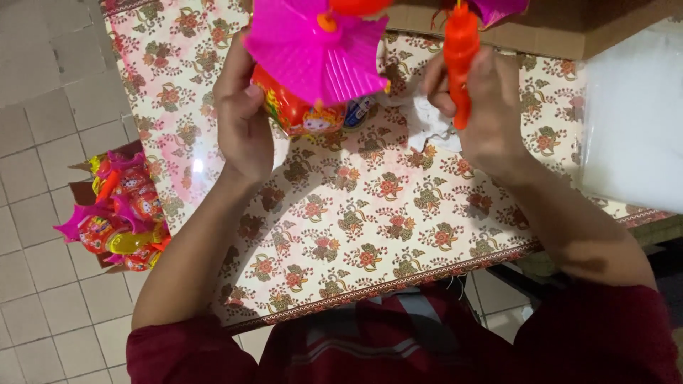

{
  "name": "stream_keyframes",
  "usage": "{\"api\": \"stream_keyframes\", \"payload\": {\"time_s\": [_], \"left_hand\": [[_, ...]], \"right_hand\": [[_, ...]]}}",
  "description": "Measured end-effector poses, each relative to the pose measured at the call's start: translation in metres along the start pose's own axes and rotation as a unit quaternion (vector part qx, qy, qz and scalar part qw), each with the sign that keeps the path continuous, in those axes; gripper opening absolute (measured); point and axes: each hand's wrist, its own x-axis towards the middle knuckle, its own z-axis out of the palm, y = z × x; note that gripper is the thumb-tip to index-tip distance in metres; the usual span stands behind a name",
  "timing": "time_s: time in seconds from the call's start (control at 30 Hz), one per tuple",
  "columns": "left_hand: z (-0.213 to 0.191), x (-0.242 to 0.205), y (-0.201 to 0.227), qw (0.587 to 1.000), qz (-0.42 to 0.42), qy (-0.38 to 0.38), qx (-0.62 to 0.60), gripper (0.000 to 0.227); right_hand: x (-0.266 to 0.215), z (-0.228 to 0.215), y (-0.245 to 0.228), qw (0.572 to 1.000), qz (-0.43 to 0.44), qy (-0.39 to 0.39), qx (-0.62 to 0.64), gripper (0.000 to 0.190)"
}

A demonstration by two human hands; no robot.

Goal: Assembling toy lanterns by wiping them with a cloth, attaching plastic handles, and placing them into a cardboard box.

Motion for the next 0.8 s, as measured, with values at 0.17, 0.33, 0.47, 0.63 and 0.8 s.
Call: {"api": "stream_keyframes", "payload": {"time_s": [0.17,0.33,0.47,0.63,0.8], "left_hand": [[0.002,0.001,0.010,0.969,0.093,-0.021,0.227,0.063],[-0.007,0.009,0.012,0.903,0.229,-0.047,0.362,0.068],[-0.004,0.009,0.037,0.865,0.251,-0.095,0.424,0.070],[-0.006,0.011,0.033,0.859,0.275,-0.084,0.424,0.069],[-0.007,0.013,0.030,0.858,0.283,-0.071,0.422,0.065]], "right_hand": [[0.003,0.006,-0.019,0.997,0.072,0.002,-0.010,0.065],[0.007,-0.006,0.002,0.997,0.047,0.006,0.056,0.042],[0.001,-0.005,-0.005,0.999,0.033,0.011,-0.007,0.064],[0.000,-0.003,-0.015,0.993,-0.010,0.029,-0.117,0.056],[0.000,-0.006,-0.010,0.987,-0.037,0.037,-0.150,0.056]]}}
